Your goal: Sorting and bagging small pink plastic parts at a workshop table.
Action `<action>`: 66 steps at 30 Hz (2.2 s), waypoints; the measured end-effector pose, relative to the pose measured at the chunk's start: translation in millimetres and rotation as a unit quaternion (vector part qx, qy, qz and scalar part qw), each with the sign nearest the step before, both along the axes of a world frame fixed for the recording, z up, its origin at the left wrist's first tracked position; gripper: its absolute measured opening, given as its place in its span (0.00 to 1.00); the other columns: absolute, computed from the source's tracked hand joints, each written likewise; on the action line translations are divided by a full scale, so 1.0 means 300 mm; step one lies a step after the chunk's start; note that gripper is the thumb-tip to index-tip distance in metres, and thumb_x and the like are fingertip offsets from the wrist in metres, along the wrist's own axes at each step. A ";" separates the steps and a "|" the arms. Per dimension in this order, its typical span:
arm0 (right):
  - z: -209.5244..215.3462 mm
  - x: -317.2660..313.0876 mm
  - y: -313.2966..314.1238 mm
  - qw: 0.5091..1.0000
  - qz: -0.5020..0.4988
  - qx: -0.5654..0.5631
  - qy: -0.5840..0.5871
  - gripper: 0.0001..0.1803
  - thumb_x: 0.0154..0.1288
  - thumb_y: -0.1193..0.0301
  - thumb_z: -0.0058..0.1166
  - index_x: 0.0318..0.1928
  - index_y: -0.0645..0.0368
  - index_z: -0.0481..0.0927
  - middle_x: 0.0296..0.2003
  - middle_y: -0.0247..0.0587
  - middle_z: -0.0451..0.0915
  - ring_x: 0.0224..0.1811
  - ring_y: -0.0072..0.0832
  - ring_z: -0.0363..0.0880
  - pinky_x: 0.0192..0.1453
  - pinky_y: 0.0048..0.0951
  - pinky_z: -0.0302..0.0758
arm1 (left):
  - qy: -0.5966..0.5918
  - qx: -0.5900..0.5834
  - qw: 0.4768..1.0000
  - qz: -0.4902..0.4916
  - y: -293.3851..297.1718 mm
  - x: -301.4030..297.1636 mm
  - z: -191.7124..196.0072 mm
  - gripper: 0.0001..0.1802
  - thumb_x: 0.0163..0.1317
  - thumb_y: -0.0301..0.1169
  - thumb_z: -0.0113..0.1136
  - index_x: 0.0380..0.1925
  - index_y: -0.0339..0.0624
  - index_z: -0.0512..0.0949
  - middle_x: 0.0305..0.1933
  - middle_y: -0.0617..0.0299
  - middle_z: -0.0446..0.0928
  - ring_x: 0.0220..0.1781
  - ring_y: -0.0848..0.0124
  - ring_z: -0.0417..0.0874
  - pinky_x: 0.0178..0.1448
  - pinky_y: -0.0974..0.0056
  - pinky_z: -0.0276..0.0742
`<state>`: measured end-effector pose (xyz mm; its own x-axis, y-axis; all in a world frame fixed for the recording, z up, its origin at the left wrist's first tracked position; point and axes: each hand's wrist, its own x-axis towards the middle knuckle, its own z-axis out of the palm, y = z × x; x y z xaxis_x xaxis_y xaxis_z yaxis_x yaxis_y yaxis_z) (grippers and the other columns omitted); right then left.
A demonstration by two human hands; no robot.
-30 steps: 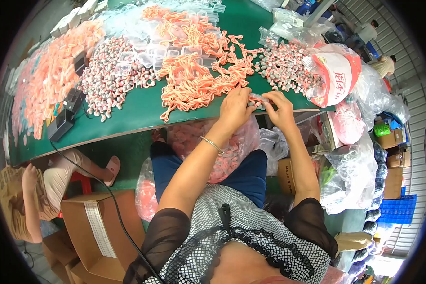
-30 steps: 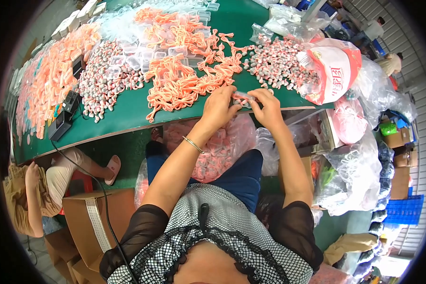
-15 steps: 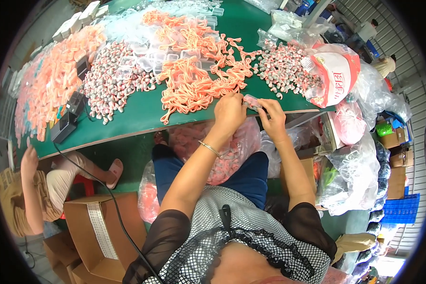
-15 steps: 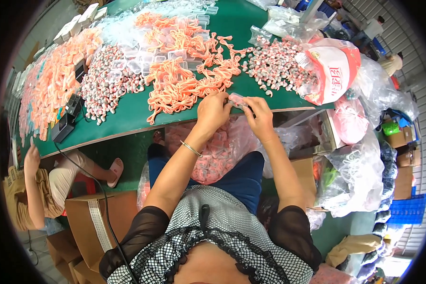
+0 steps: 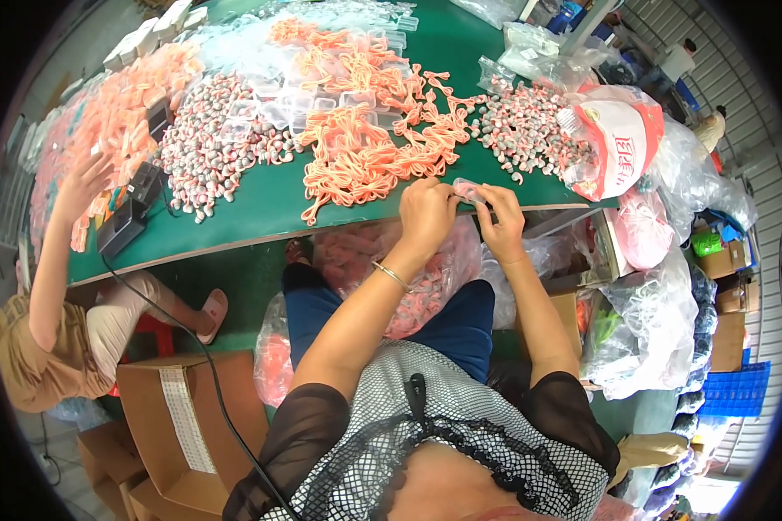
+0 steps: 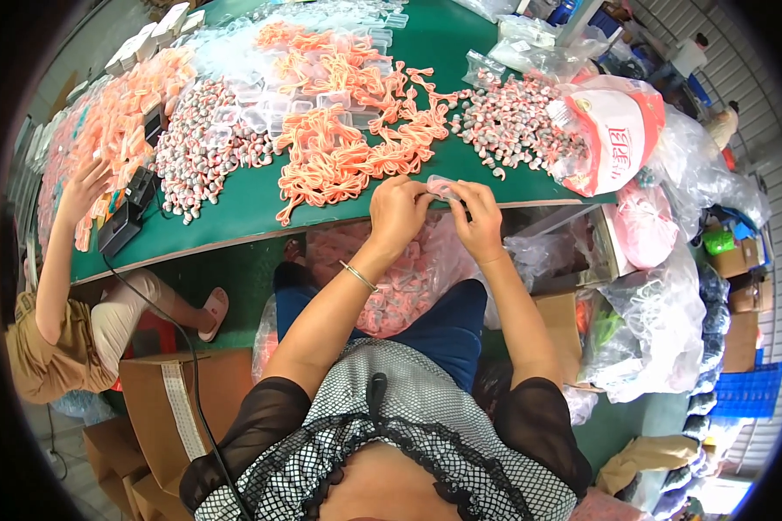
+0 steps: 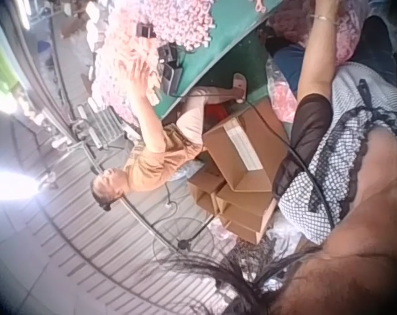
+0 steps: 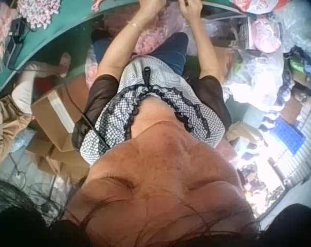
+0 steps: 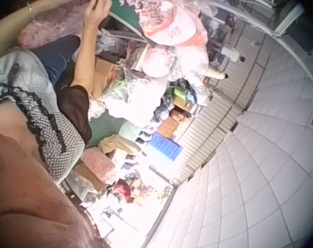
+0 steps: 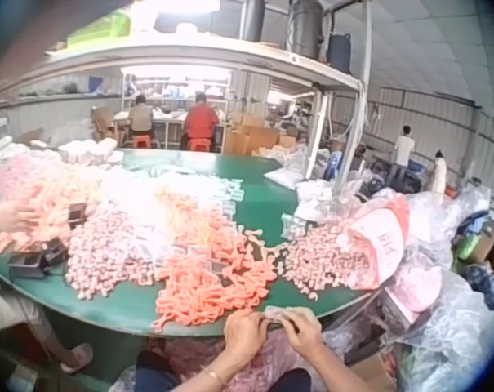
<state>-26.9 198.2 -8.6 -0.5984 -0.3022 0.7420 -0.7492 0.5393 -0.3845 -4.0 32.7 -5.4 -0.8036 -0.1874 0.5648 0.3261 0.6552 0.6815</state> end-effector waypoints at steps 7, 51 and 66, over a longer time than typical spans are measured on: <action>-0.022 0.010 0.018 1.000 0.015 0.012 0.003 0.17 0.55 0.81 0.62 0.47 0.62 0.80 0.46 0.48 0.79 0.49 0.43 0.80 0.52 0.36 0.78 | 0.030 -0.051 0.998 -0.011 -0.010 0.021 -0.007 0.08 0.46 0.30 0.72 0.27 0.42 0.85 0.28 0.57 0.79 0.33 0.59 0.81 0.34 0.56 0.72; 0.171 -0.173 -0.304 0.994 0.060 0.039 -0.082 0.05 0.59 0.72 0.58 0.35 0.59 0.83 0.32 0.41 0.81 0.37 0.40 0.79 0.42 0.38 0.75 | -0.326 -0.246 0.899 -0.161 -0.142 0.291 -0.678 0.15 0.56 0.35 0.59 0.43 0.46 0.79 0.43 0.51 0.81 0.44 0.53 0.84 0.45 0.52 0.82; 0.147 -0.426 -0.488 0.972 -0.009 0.233 -0.029 0.02 0.54 0.67 0.61 0.28 0.49 0.84 0.33 0.32 0.81 0.46 0.37 0.76 0.49 0.47 0.66 | -0.128 -0.030 0.968 -0.213 -0.321 0.323 -0.183 0.11 0.56 0.31 0.63 0.39 0.43 0.82 0.36 0.53 0.79 0.38 0.53 0.82 0.42 0.55 0.79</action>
<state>-154.8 51.9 35.5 -0.6435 -0.5867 0.4916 -0.7224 0.6778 -0.1368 93.0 -63.5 -60.2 -0.9162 0.2186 0.3359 0.4003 0.5399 0.7404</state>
